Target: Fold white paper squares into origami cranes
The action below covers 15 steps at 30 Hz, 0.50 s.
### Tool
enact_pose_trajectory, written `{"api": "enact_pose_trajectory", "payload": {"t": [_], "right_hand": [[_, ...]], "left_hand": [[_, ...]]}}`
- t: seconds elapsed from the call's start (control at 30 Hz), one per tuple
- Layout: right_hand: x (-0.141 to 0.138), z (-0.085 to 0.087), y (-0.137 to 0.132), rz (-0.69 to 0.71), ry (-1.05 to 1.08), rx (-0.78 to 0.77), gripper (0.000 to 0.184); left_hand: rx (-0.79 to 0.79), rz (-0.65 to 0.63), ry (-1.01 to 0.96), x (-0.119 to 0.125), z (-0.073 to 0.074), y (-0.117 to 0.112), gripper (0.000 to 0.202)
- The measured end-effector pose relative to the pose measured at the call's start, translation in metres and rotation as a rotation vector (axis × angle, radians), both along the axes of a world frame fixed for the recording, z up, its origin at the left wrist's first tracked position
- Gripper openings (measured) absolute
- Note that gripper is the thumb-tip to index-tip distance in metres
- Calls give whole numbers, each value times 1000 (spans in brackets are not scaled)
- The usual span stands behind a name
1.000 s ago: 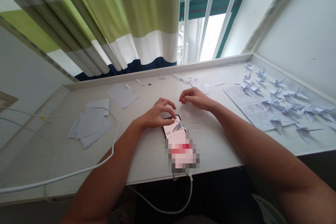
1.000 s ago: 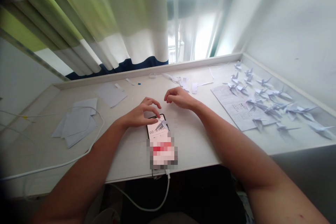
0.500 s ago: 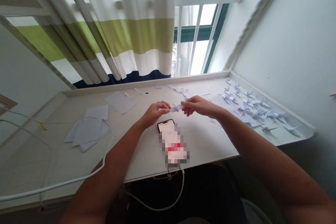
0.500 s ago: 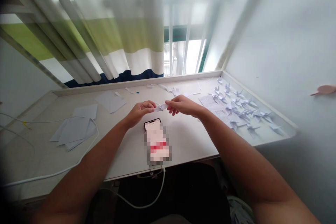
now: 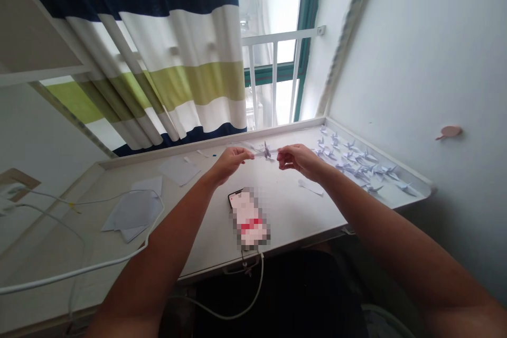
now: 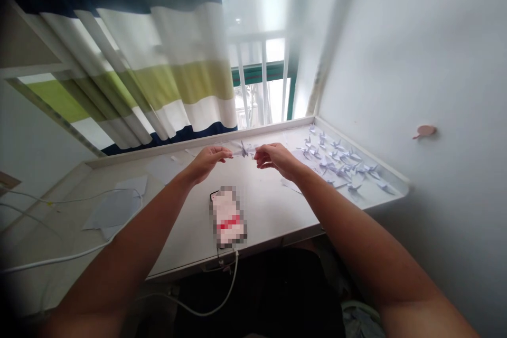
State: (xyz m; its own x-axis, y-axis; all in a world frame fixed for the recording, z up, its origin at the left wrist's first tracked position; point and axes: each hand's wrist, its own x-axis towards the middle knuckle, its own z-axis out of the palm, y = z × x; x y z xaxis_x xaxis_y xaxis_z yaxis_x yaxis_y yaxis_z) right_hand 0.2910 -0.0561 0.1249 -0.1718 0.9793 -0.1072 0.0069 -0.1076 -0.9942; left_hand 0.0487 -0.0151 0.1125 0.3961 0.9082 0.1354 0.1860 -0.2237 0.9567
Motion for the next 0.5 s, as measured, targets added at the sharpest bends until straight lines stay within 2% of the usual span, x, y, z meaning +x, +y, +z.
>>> {"api": "enact_pose_trajectory", "payload": {"t": [0.1, 0.27, 0.4, 0.5], "right_hand": [[16, -5, -4, 2, -50, -41, 26], [48, -9, -8, -96, -110, -35, 23], [80, -8, -6, -134, -168, -41, 20], [107, -4, -4, -85, -315, -77, 17]], "left_hand": [[-1, -22, 34, 16, 0, 2, 25], [-55, -77, 64, 51, -4, 9, 25], [-118, -148, 98, 87, -10, 24, 23], [-140, -200, 145, 117, -14, 40, 24]]}}
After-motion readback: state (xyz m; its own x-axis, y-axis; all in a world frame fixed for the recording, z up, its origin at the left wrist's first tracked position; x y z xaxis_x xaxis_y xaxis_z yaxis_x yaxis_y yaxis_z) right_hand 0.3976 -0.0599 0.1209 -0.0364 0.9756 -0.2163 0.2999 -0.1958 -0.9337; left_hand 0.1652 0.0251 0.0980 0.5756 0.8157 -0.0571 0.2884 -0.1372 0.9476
